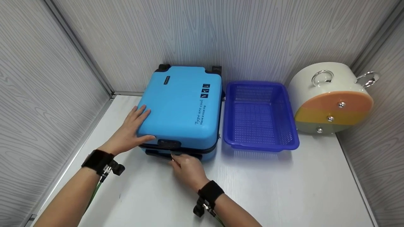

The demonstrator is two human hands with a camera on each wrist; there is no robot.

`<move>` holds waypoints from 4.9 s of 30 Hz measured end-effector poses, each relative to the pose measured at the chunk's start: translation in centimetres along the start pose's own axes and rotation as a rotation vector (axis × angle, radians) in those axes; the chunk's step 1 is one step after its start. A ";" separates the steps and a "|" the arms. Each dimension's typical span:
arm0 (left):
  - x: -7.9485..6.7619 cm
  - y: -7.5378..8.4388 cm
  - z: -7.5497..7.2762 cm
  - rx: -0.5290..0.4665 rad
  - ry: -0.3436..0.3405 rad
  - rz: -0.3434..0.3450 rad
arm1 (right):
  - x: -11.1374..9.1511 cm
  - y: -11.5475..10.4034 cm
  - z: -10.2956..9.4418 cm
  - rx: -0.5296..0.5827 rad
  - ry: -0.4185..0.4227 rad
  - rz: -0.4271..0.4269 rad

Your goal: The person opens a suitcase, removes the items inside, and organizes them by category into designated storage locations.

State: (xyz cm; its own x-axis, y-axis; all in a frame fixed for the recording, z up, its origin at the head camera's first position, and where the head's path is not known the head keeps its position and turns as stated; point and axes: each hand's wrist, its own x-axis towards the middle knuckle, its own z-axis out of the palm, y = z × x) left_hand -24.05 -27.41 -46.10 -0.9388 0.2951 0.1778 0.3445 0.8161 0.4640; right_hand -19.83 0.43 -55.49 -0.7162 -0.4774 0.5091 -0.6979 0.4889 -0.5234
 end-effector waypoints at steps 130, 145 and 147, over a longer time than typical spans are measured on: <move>1.0 -5.0 -1.1 -0.249 0.271 -0.139 | 8.1 5.3 -10.7 -0.354 -0.125 -0.296; 2.1 -0.9 0.2 0.282 0.058 0.272 | 8.0 5.1 -10.9 -0.348 -0.136 -0.276; 2.1 -0.8 0.2 0.277 0.057 0.274 | 7.9 5.1 -10.9 -0.349 -0.133 -0.277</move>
State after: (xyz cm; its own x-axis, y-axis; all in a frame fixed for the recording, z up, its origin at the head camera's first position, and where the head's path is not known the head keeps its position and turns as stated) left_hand -26.28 -27.40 -46.29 -0.8078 0.4989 0.3139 0.5595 0.8165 0.1421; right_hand -29.08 7.12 -46.64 -0.5123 -0.7033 0.4929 -0.8379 0.5353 -0.1070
